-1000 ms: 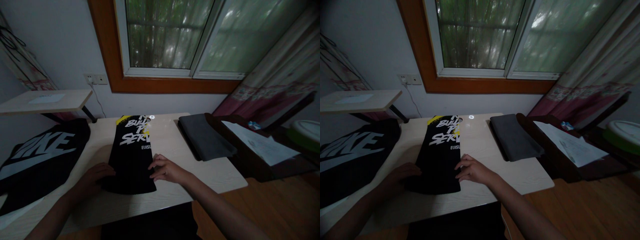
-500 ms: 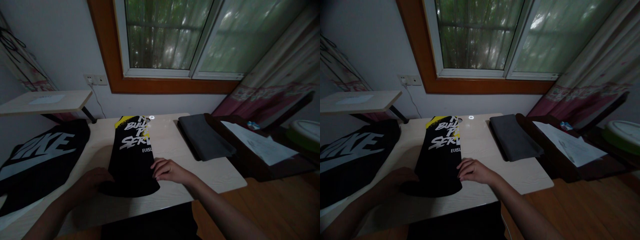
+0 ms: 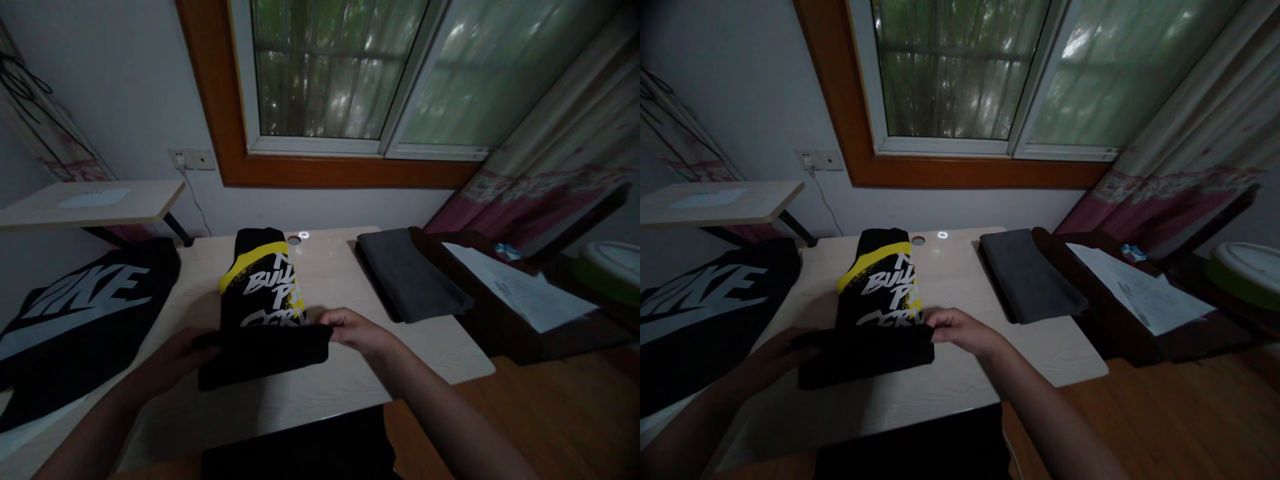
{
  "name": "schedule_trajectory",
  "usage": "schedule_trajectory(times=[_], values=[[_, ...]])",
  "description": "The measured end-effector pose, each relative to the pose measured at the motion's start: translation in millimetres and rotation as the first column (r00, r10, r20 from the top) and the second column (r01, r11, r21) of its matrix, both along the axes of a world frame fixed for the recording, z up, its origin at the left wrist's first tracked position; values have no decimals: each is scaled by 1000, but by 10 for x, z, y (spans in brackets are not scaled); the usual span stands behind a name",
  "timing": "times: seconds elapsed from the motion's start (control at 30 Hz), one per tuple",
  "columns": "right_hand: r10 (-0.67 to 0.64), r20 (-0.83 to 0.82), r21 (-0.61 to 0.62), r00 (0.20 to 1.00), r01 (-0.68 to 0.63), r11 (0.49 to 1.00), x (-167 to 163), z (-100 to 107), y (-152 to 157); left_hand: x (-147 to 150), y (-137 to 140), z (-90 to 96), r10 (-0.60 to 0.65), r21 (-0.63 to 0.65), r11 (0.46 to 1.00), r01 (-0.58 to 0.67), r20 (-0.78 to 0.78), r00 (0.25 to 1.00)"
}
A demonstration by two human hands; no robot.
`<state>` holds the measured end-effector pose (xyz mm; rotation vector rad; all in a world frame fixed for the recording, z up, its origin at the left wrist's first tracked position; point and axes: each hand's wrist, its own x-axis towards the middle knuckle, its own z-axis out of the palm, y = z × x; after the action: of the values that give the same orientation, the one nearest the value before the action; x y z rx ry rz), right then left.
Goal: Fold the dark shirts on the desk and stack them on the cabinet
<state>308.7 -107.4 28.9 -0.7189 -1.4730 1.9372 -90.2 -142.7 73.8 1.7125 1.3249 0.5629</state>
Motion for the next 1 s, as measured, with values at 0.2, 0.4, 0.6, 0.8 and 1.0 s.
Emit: schedule_trajectory(times=[0.2,0.4,0.6,0.8,1.0], values=[[-265,14,-198,964,262,944,-218,-72,219,229,446,-58,264,5,964,-265,97,960],[-315,212,-59,925,334,941,-410,-163,400,268,805,-356,255,41,967,-253,-73,964],[-320,304,116,897,298,947,-543,-287,596,185,970,-553,232,167,964,-208,-139,963],[-339,240,212,910,292,933,-417,-285,562,75,909,-576,257,108,962,-250,-56,965],[-360,348,252,866,284,925,-271,-356,506,114,868,-567,296,82,953,-292,-33,955]])
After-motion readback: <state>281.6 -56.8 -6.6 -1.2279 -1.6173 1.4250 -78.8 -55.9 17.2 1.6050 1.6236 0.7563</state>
